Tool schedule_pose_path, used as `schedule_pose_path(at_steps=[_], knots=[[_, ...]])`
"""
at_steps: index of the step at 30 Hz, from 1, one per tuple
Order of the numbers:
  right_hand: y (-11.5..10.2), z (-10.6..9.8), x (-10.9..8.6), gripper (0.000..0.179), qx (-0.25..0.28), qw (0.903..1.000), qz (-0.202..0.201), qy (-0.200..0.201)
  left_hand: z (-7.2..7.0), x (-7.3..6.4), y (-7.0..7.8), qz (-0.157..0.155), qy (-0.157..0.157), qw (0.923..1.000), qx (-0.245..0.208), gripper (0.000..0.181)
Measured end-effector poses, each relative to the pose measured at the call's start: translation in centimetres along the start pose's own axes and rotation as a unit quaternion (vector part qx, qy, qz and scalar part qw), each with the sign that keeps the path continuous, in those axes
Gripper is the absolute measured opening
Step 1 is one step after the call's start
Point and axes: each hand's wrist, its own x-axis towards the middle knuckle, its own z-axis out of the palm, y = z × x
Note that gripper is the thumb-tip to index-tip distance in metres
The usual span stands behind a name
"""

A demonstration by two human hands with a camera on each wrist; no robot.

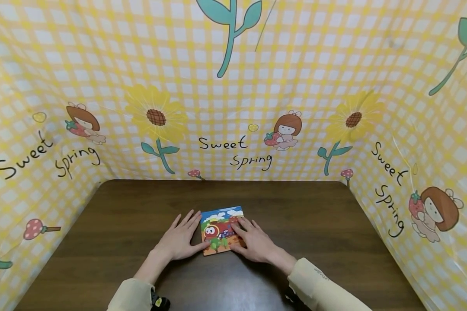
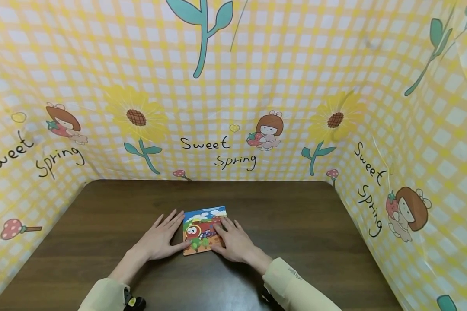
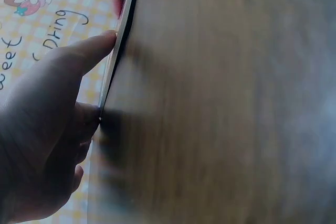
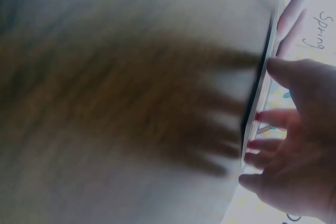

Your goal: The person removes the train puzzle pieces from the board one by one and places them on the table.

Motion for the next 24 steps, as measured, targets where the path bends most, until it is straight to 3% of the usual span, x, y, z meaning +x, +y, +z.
schedule_pose_path(at_steps=[6, 13, 24], knots=[[0.2, -0.3, 0.4, 0.067, 0.005, 0.9988, -0.039, -0.027, -0.4, -0.6, -1.0, -0.015, -0.003, 0.9999, 0.005, 0.106], [1.0, 0.3, 1.0, 0.062, -0.004, 0.995, -0.098, -0.021, -0.5, -1.4, -1.8, -0.015, 0.004, 0.9999, 0.003, 0.105], [-1.2, -0.1, 1.3, 0.063, -0.008, 0.9956, -0.08, -0.047, -0.7, -2.5, -3.0, -0.022, 0.003, 0.9997, -0.012, 0.104]])
